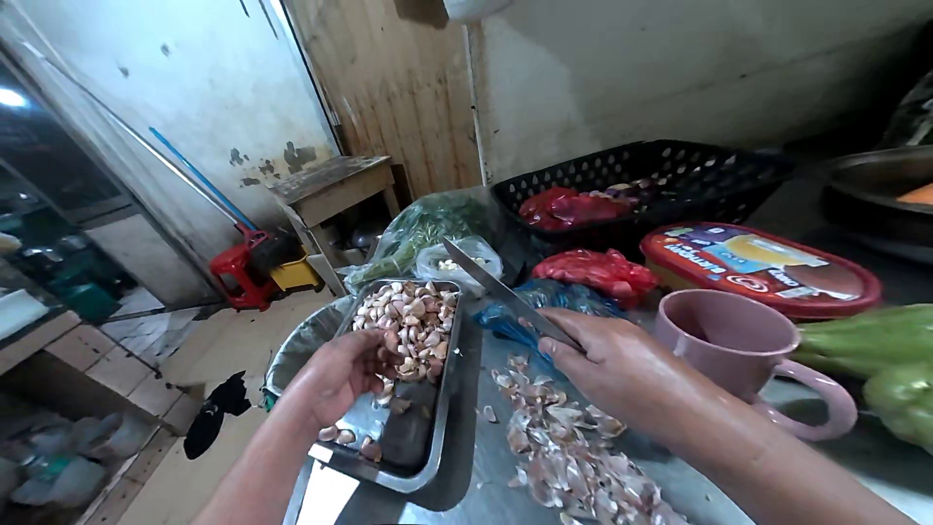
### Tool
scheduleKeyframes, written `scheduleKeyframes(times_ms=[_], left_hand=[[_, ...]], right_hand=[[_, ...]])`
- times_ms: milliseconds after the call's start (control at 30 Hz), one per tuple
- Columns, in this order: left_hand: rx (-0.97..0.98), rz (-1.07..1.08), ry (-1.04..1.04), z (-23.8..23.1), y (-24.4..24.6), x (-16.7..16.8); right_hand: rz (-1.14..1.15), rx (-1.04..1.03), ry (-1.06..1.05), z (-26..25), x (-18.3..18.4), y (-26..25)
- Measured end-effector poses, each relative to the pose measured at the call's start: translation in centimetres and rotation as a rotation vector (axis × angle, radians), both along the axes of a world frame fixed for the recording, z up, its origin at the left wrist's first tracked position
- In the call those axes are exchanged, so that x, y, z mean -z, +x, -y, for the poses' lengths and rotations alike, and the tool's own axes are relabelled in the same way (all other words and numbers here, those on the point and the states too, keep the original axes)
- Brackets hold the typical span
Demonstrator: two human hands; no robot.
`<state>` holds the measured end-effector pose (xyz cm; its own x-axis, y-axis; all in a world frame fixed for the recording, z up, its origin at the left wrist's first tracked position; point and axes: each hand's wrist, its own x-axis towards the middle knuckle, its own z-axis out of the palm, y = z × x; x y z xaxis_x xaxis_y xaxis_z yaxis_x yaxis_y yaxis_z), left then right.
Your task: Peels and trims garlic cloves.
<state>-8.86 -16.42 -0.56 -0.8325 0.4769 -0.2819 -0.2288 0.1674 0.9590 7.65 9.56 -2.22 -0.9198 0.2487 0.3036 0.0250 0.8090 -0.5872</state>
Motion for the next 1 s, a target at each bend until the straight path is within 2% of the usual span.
scheduleKeyframes(times_ms=[67, 167, 333, 500, 600, 833, 1000], left_hand=[[-0.042, 0.1, 0.108, -0.5, 0.3, 0.5], [0.003, 0.066, 0.095, -2.5, 2.0, 0.3], [0.154, -0.275, -0.062, -6.6, 4.9, -0.2], [0.133, -0.549, 0.022, -9.2, 6.5, 1.0], [0.099, -0.73, 0.043, -9.8, 6.4, 2.5], [0.105, -0.83, -0.014, -9.7, 6.4, 3.8], [0.077, -0.843, -0.073, -9.5, 6.5, 3.7]], right_hand=[[0.027, -0.002, -0.011, 0.0, 0.0, 0.0], [0.039, -0.015, -0.03, 0.1, -0.1, 0.0], [0.061, -0.072, -0.08, 0.4, -1.0, 0.7], [0.111, -0.116, -0.214, 0.6, -1.5, 0.8], [0.098, -0.102, -0.221, 0.7, -1.4, 0.7], [0.073, -0.093, -0.195, 1.3, -0.7, 0.4], [0.012, -0.042, -0.073, 1.5, -0.2, 0.3]])
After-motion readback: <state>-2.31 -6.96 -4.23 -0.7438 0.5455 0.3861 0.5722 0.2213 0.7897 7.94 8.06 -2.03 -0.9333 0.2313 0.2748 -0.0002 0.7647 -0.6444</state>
